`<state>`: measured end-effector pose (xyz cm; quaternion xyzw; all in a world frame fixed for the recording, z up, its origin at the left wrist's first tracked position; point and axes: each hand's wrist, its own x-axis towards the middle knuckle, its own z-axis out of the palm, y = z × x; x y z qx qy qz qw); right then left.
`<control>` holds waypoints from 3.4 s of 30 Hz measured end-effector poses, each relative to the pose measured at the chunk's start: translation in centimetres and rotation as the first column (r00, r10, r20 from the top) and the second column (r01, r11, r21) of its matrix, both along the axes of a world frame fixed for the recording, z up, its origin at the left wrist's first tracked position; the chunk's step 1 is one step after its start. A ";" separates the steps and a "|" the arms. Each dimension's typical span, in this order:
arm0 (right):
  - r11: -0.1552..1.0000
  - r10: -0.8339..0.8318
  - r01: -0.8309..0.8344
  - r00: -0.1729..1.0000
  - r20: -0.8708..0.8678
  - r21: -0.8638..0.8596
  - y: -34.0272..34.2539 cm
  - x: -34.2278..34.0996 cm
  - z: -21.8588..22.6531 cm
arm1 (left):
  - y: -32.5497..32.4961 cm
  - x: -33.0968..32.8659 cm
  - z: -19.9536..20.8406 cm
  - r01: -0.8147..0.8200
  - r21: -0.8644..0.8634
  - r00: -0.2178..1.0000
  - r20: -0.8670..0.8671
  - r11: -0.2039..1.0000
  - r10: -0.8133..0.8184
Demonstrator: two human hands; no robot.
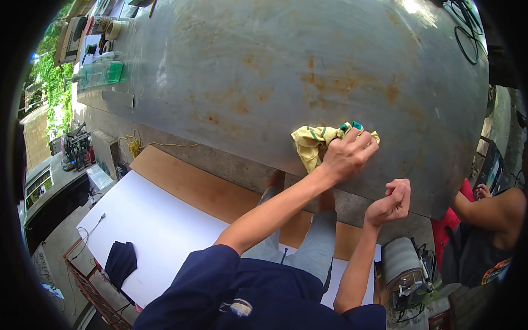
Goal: Cleaning a metal work surface and preparing large metal letters for assembly using a soldering iron.
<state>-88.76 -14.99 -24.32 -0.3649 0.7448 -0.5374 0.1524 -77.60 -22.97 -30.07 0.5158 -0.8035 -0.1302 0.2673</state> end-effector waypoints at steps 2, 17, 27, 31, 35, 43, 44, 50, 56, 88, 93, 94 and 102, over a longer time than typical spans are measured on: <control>0.994 0.055 -0.047 0.995 -0.080 0.101 -1.1 1.3 -0.6 | -1.7 4.7 -0.7 0.165 -0.028 0.986 0.008 0.986 -0.165; 0.389 0.853 -0.662 0.521 0.021 0.641 -3.7 23.5 0.4 | -10.0 54.7 -2.4 -0.777 -0.301 0.501 0.237 0.553 0.833; 0.178 0.938 -0.507 0.346 0.011 0.843 -8.9 34.0 -0.8 | -9.9 54.6 -2.2 -0.806 -0.251 0.495 0.207 0.535 0.844; 0.175 0.931 -0.499 0.363 0.021 0.848 -8.2 34.4 -0.9 | -9.6 54.8 -2.9 -0.809 -0.264 0.491 0.188 0.525 0.851; 0.272 0.931 -0.538 0.356 -0.078 0.798 -6.9 34.4 -0.4 | -9.8 56.0 -3.3 -0.810 -0.244 0.501 0.182 0.533 0.846; 0.764 0.609 -0.537 0.783 -0.125 0.358 -7.4 32.0 -2.1 | -7.2 46.2 0.2 -0.455 -0.039 0.879 0.140 0.890 0.455; 0.759 0.602 -0.534 0.794 -0.089 0.374 -7.5 31.4 -2.5 | -6.1 43.8 0.3 -0.389 0.048 0.917 0.117 0.920 0.382; 0.890 0.410 -0.366 0.903 -0.130 0.272 -5.5 25.8 -4.1 | -5.6 36.9 0.9 -0.172 0.134 0.981 0.118 0.976 0.157; 0.973 0.227 -0.218 0.963 -0.143 0.075 -1.2 18.7 -6.3 | -4.9 35.9 0.6 0.003 0.195 0.991 0.128 0.981 -0.028; 0.973 0.192 -0.180 0.979 0.071 -0.147 1.4 8.7 -10.4 | -4.8 32.5 1.7 -0.176 0.198 0.924 0.372 0.964 0.093; 0.972 0.196 -0.181 0.976 0.096 -0.151 1.3 8.9 -10.2 | -5.3 32.3 2.1 -0.244 0.121 0.904 0.387 0.962 0.181; 0.973 0.192 -0.177 0.977 0.091 -0.151 1.3 8.9 -10.1 | -5.4 32.3 2.1 -0.221 0.121 0.894 0.421 0.968 0.151; 0.970 0.187 -0.167 0.977 0.101 -0.175 1.3 8.8 -10.0 | -5.6 32.3 2.5 -0.166 0.216 0.885 0.464 0.962 0.048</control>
